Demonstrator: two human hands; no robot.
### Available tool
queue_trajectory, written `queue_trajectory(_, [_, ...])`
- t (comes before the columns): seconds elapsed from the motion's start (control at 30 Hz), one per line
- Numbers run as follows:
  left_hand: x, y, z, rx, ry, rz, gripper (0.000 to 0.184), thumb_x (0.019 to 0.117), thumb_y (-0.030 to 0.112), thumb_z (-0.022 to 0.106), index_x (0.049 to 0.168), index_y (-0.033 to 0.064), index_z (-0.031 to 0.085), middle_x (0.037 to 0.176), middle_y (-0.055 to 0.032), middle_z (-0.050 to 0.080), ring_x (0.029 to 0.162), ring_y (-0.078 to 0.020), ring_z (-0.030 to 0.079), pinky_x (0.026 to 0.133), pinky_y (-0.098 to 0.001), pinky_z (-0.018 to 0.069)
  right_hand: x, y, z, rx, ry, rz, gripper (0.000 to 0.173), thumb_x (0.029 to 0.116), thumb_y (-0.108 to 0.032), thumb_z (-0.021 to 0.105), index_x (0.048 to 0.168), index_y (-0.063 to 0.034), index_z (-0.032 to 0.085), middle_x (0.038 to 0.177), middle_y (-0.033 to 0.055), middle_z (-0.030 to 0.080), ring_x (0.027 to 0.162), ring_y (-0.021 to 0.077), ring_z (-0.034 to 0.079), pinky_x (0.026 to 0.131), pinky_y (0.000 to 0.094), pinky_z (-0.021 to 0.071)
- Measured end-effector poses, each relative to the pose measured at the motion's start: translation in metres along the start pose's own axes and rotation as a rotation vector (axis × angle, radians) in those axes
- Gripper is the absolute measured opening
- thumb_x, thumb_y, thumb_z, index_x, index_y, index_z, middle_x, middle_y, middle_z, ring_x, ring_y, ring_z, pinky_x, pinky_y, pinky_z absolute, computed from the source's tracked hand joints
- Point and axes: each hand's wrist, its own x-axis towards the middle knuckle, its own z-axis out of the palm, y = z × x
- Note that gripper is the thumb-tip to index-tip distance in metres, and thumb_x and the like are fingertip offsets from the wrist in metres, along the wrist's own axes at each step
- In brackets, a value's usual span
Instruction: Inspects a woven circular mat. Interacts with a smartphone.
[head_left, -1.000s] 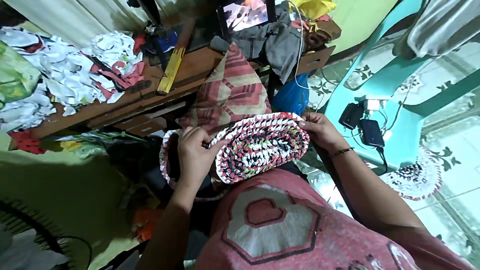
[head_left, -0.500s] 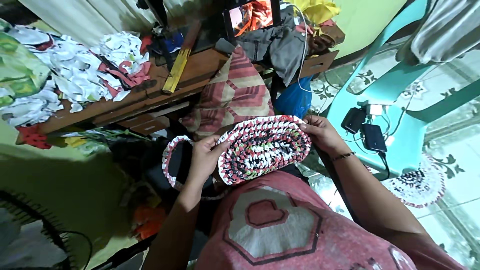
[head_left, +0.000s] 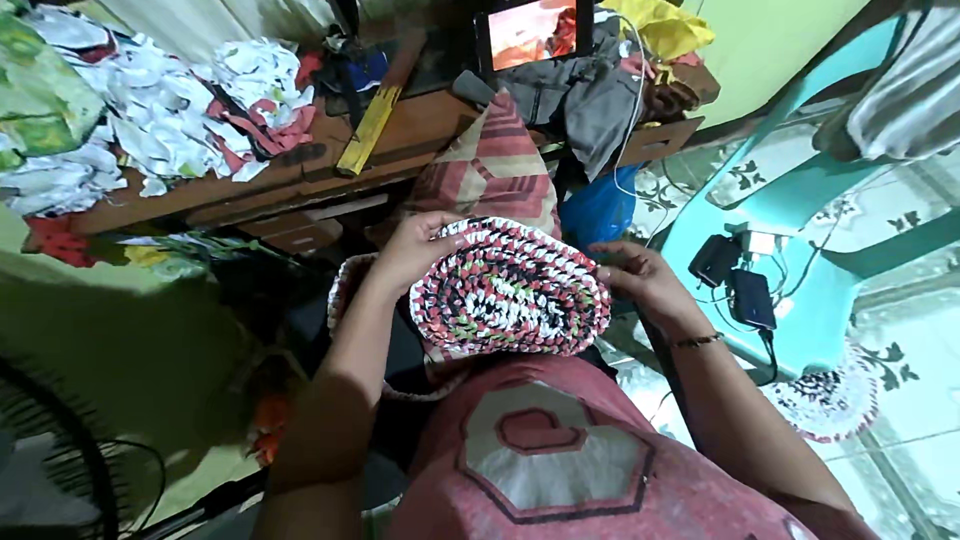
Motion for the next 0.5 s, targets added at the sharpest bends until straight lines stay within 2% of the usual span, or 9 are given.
queue_trajectory(0.1, [-0.001, 0.004, 0.004, 0.033, 0.017, 0.074, 0.025, 0.0992, 0.009, 0.065, 0.123, 0.0046, 0.071, 0.113, -0.0043, 0.073, 0.101, -0.0077, 0.068, 0.093, -0.0298, 0.0556, 0.017, -0.028, 0.005, -0.065, 0.047, -0.105, 0.031, 0.0953, -0.021, 0.068, 0.125, -0.0117, 0.067, 0.085, -0.0018, 0.068, 0.061, 0.0029, 0.057, 0.052, 0.0191, 0.049])
queue_trajectory(0.17, [0.003, 0.002, 0.006, 0.063, 0.078, 0.136, 0.018, 0.0991, 0.012, 0.066, 0.114, 0.0047, 0.074, 0.106, -0.0025, 0.074, 0.097, -0.0059, 0.068, 0.089, -0.0283, 0.0557, 0.027, -0.043, 0.015, -0.098, -0.004, -0.181, 0.028, 0.0935, -0.021, 0.07, 0.119, -0.0115, 0.07, 0.085, -0.0018, 0.069, 0.06, 0.0027, 0.058, 0.051, 0.0182, 0.0483])
queue_trajectory(0.23, [0.006, 0.0, 0.01, 0.056, 0.133, 0.184, 0.013, 0.0967, 0.009, 0.069, 0.107, 0.0038, 0.075, 0.098, -0.0023, 0.075, 0.089, -0.0056, 0.069, 0.083, -0.0259, 0.0572, 0.038, -0.049, 0.027, -0.127, -0.087, -0.216, 0.03, 0.0902, -0.023, 0.074, 0.118, -0.011, 0.071, 0.083, -0.0006, 0.069, 0.06, 0.0049, 0.058, 0.051, 0.0211, 0.05])
queue_trajectory(0.3, [0.008, -0.004, 0.014, 0.04, 0.164, 0.21, 0.011, 0.0947, 0.007, 0.071, 0.105, 0.0025, 0.074, 0.095, -0.0032, 0.075, 0.083, -0.0059, 0.069, 0.078, -0.0253, 0.0582, 0.049, -0.049, 0.037, -0.153, -0.142, -0.222, 0.027, 0.0874, -0.019, 0.078, 0.111, -0.009, 0.072, 0.079, 0.0008, 0.07, 0.058, 0.0066, 0.06, 0.05, 0.0238, 0.0514])
queue_trajectory(0.4, [0.007, -0.011, 0.019, 0.092, 0.16, 0.185, 0.01, 0.0947, 0.007, 0.071, 0.103, 0.0031, 0.074, 0.093, -0.0029, 0.074, 0.08, -0.0054, 0.068, 0.075, -0.0257, 0.0574, 0.061, -0.033, 0.042, -0.111, -0.194, -0.209, 0.013, 0.0862, -0.014, 0.08, 0.096, -0.0085, 0.073, 0.068, -0.0026, 0.062, 0.054, 0.0037, 0.052, 0.048, 0.0205, 0.0451])
queue_trajectory(0.5, [0.004, -0.006, 0.017, 0.235, 0.146, 0.168, 0.011, 0.0953, 0.011, 0.073, 0.105, 0.007, 0.076, 0.097, -0.0027, 0.075, 0.083, -0.0079, 0.069, 0.078, -0.031, 0.0576, 0.063, -0.011, 0.038, 0.041, -0.202, -0.154, 0.011, 0.0859, -0.012, 0.076, 0.097, -0.01, 0.073, 0.071, -0.0054, 0.063, 0.057, 0.0008, 0.054, 0.053, 0.018, 0.0471])
